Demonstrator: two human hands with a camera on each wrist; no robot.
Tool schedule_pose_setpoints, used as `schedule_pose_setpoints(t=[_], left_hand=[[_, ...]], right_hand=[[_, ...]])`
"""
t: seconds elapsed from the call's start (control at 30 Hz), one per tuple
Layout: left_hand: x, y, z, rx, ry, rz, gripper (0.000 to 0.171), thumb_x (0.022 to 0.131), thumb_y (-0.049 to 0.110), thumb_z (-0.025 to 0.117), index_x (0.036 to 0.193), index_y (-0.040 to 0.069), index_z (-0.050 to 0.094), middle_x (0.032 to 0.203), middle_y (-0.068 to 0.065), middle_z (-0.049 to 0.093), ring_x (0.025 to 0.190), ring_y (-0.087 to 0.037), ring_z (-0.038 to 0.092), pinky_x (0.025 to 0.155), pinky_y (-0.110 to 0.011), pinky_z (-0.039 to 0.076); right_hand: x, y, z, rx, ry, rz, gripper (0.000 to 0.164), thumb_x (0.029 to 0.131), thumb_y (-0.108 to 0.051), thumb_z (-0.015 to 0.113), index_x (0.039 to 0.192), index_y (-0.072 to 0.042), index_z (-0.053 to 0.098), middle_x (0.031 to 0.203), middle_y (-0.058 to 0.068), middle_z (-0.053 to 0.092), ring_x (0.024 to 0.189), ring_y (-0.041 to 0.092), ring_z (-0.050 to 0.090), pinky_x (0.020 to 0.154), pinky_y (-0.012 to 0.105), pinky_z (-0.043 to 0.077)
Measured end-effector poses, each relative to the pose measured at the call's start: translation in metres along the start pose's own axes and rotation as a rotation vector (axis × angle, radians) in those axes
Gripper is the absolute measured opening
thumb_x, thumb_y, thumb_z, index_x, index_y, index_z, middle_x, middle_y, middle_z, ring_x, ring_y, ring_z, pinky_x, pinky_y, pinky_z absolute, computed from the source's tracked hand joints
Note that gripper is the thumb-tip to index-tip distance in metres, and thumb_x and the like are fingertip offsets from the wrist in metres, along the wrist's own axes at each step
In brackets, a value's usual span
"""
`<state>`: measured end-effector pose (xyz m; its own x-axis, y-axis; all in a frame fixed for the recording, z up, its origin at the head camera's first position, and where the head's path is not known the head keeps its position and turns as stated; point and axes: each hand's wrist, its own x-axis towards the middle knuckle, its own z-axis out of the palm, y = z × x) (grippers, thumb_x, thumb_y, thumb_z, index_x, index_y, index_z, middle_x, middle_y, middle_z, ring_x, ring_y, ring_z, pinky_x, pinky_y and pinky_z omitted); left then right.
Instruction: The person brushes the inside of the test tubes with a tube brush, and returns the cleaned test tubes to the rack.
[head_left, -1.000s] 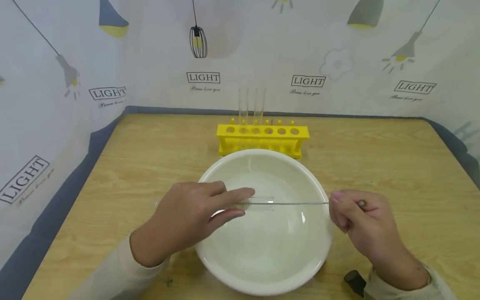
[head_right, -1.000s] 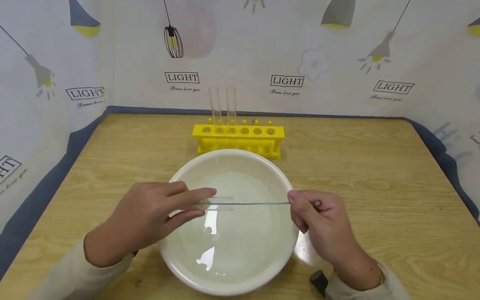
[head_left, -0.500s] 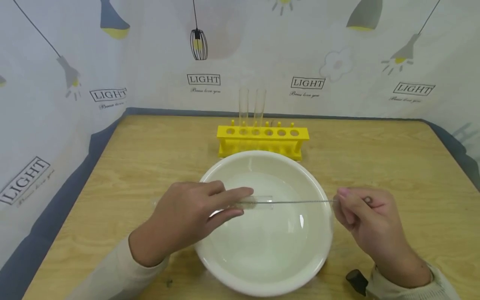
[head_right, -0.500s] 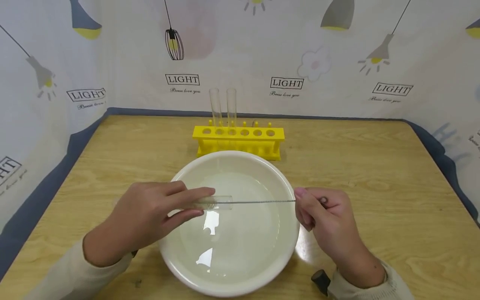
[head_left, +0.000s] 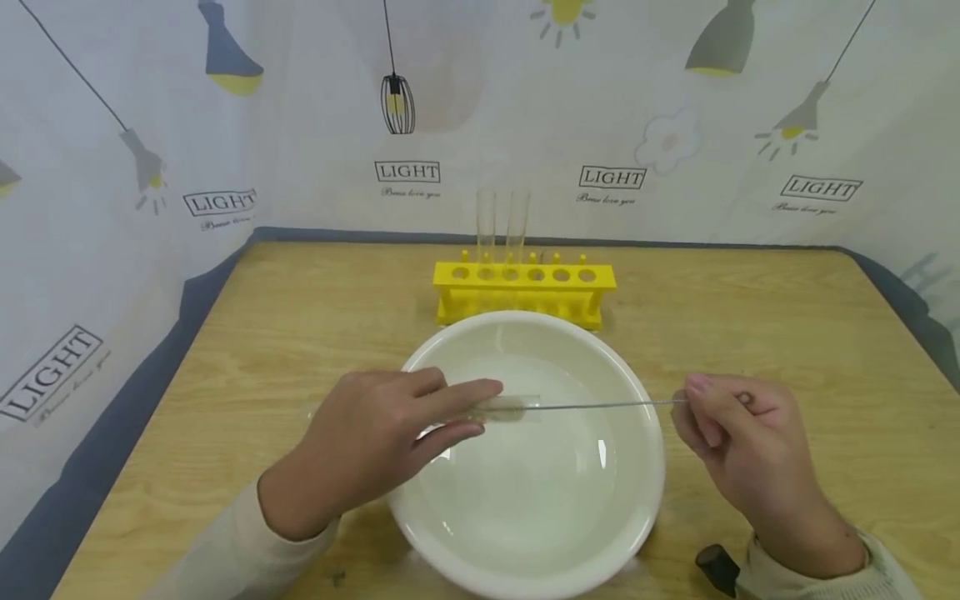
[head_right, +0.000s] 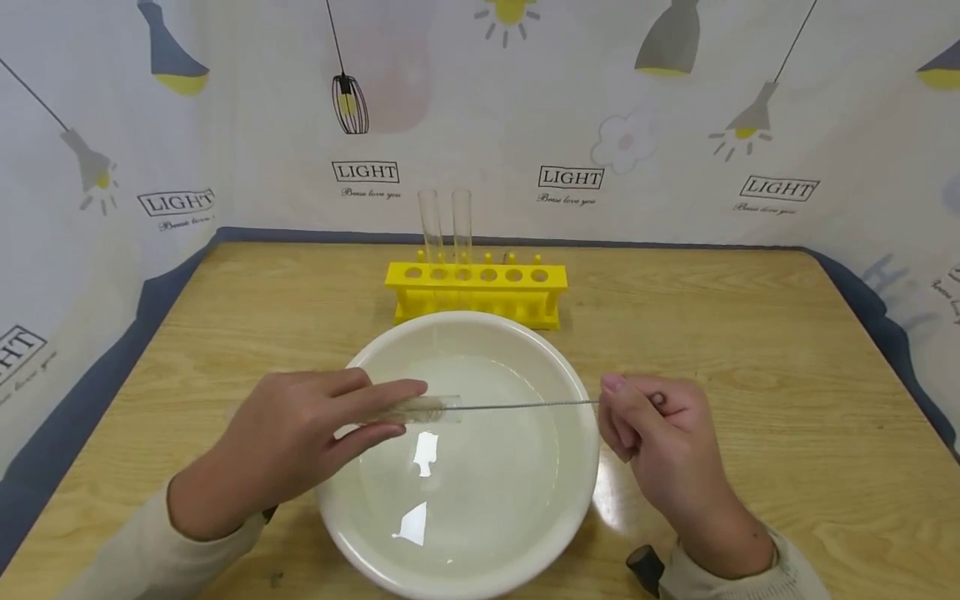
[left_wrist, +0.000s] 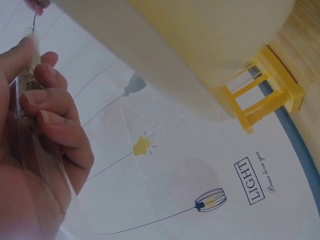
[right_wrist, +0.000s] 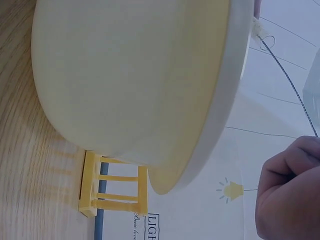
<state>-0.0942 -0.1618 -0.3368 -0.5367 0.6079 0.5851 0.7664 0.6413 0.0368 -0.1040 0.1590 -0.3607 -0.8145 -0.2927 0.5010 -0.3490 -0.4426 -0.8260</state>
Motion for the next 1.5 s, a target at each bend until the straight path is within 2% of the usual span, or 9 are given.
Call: schedule_pose_setpoints(t=[0.23,0.63,0.97,1.17,1.33,1.5], left_hand=[[0.000,0.001,0.001,0.017,0.012,-0.007,0.035,0.081,0.040,0.067,0.115,0.030,0.063,0.065,0.011,0.050,0.044,-0.001,0.036,0.040,-0.015,0.025],[0.001,0.000,0.002,0.015,0.002,-0.025,0.033,0.083,0.039,0.065,0.115,0.031,0.063,0.063,0.010,0.050,0.045,-0.001,0.036,0.040,-0.014,0.025],[0.002,-0.005,0.003,0.046,-0.010,-0.040,0.032,0.084,0.041,0.064,0.114,0.031,0.063,0.065,0.010,0.052,0.044,-0.002,0.038,0.039,-0.016,0.026],[-0.002,-0.007,0.006,0.033,-0.024,-0.053,0.032,0.083,0.041,0.064,0.114,0.032,0.063,0.064,0.011,0.053,0.044,-0.001,0.037,0.040,-0.015,0.025],[-0.005,-0.008,0.007,0.039,-0.040,-0.066,0.032,0.084,0.042,0.063,0.114,0.032,0.063,0.066,0.011,0.055,0.044,-0.001,0.040,0.039,-0.014,0.024],[-0.006,-0.007,0.006,0.046,-0.051,-0.073,0.032,0.084,0.043,0.062,0.114,0.032,0.063,0.066,0.012,0.056,0.045,0.000,0.041,0.039,-0.015,0.025]], right_hand=[[0.002,-0.001,-0.002,-0.013,0.046,0.030,0.044,0.093,0.017,0.016,0.056,-0.004,0.028,0.055,0.002,0.022,0.047,0.014,0.023,0.043,0.027,0.016],[0.009,-0.002,-0.004,0.066,0.110,-0.002,0.045,0.094,0.015,0.015,0.055,-0.004,0.026,0.055,0.003,0.022,0.047,0.014,0.025,0.045,0.027,0.018],[0.011,0.001,-0.010,0.061,0.126,-0.014,0.045,0.095,0.014,0.016,0.054,-0.004,0.023,0.054,0.003,0.022,0.047,0.014,0.025,0.044,0.027,0.019],[0.010,0.006,-0.014,0.074,0.127,-0.006,0.046,0.095,0.014,0.016,0.053,-0.004,0.024,0.054,0.004,0.023,0.046,0.016,0.026,0.045,0.028,0.019],[0.008,0.008,-0.017,0.030,0.138,0.020,0.046,0.096,0.012,0.019,0.053,-0.004,0.024,0.053,0.004,0.023,0.046,0.017,0.026,0.045,0.028,0.019],[0.008,0.010,-0.021,0.029,0.107,0.022,0.047,0.095,0.013,0.017,0.052,-0.005,0.022,0.052,0.002,0.021,0.045,0.017,0.026,0.044,0.028,0.018]])
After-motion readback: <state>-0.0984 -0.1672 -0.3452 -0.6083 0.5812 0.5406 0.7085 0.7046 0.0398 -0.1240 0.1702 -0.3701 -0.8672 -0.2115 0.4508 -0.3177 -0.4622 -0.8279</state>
